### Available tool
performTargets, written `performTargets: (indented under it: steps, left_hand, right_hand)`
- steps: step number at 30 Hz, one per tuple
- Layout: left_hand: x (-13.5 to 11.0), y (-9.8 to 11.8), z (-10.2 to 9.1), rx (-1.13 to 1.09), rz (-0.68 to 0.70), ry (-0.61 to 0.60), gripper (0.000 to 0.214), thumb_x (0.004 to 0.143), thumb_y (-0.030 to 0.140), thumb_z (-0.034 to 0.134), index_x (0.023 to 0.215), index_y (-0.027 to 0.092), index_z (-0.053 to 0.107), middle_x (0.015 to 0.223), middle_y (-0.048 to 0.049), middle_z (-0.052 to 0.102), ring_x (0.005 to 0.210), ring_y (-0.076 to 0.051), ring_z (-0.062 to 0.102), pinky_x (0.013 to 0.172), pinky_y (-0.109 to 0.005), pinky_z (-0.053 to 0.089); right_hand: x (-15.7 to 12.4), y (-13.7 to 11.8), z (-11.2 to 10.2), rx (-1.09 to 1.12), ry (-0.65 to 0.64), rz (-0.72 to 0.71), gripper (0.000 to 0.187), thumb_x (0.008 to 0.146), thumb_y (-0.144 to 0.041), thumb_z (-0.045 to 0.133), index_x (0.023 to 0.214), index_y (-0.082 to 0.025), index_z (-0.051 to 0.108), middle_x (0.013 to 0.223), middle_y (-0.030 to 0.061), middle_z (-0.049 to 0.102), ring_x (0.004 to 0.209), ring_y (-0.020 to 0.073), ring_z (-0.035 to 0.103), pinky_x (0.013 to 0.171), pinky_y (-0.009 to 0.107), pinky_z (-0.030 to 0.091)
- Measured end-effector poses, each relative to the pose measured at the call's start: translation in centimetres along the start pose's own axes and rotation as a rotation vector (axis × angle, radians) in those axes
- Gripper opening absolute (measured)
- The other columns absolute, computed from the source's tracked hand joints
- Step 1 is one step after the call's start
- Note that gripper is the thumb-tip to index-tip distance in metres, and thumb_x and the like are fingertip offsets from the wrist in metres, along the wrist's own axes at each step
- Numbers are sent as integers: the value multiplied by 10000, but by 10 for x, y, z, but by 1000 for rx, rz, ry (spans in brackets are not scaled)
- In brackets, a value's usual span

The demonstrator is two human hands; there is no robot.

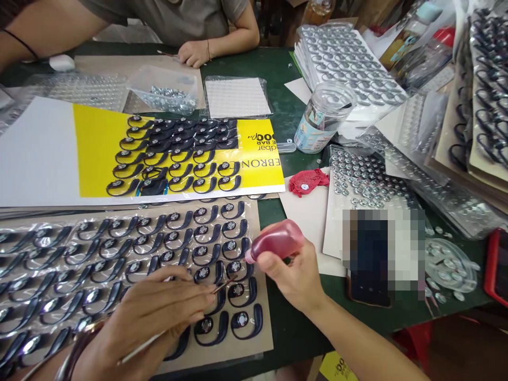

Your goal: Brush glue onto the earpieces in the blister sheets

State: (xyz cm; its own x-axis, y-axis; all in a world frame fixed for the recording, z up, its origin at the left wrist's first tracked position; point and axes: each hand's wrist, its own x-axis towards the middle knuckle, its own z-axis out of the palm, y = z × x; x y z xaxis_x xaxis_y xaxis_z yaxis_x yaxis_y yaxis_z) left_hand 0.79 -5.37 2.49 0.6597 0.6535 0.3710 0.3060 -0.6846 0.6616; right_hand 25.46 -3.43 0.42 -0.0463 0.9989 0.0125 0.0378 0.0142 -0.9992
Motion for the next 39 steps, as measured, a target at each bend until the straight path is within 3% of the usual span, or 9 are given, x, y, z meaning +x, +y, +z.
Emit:
performTargets:
  steps: [5,9,14,20,24,32,39]
  left_hand:
    - [-13,-5,7,364,201,-73,384,938,71,284,1127,45,617,1160,-127,646,1069,-200,618,984,-355,459]
    - [-12,-4,13,444,279,-108,446,946,96,221,1095,35,637,1128,-146,654,1056,-226,621,955,-352,471]
    - [-12,6,20,585,352,-164,353,893,82,342,1082,21,634,1072,-169,666,1050,-251,615,956,-372,465]
    - [-11,20,32,914,510,-329,326,847,237,471,1047,57,655,1065,-153,665,984,-245,624,935,-378,479]
    - [-10,23,37,976,506,-348,341,823,233,469,1047,49,648,1062,-158,662,986,-241,622,938,-390,482]
    - [-9,22,35,959,538,-358,348,817,246,462,1039,52,647,1061,-152,664,997,-251,625,909,-371,506]
    - [-7,18,30,953,578,-337,340,831,239,466,1064,45,622,1049,-151,662,995,-249,623,927,-367,484]
  right_hand:
    - [7,11,14,-150,65,-283,120,789,-220,690,892,-200,631,768,19,663,569,148,660,497,236,544]
    - [3,27,19,-150,78,-296,93,807,-191,639,899,-186,627,790,30,653,569,142,655,486,236,546]
    - [3,29,18,-246,32,-336,73,799,-177,638,868,-187,617,788,41,672,576,154,657,497,256,549]
    - [7,23,20,-335,0,-405,57,788,-161,638,833,-187,615,722,30,690,557,159,663,492,249,544]
    - [8,20,22,-379,3,-410,27,796,-185,636,815,-179,618,711,33,685,530,156,656,477,247,543]
    - [5,32,18,-353,11,-288,59,819,-210,634,863,-170,632,761,70,687,594,191,688,514,272,578]
    - [6,32,18,-316,53,-321,32,800,-189,654,823,-172,638,772,66,686,590,185,688,524,263,582]
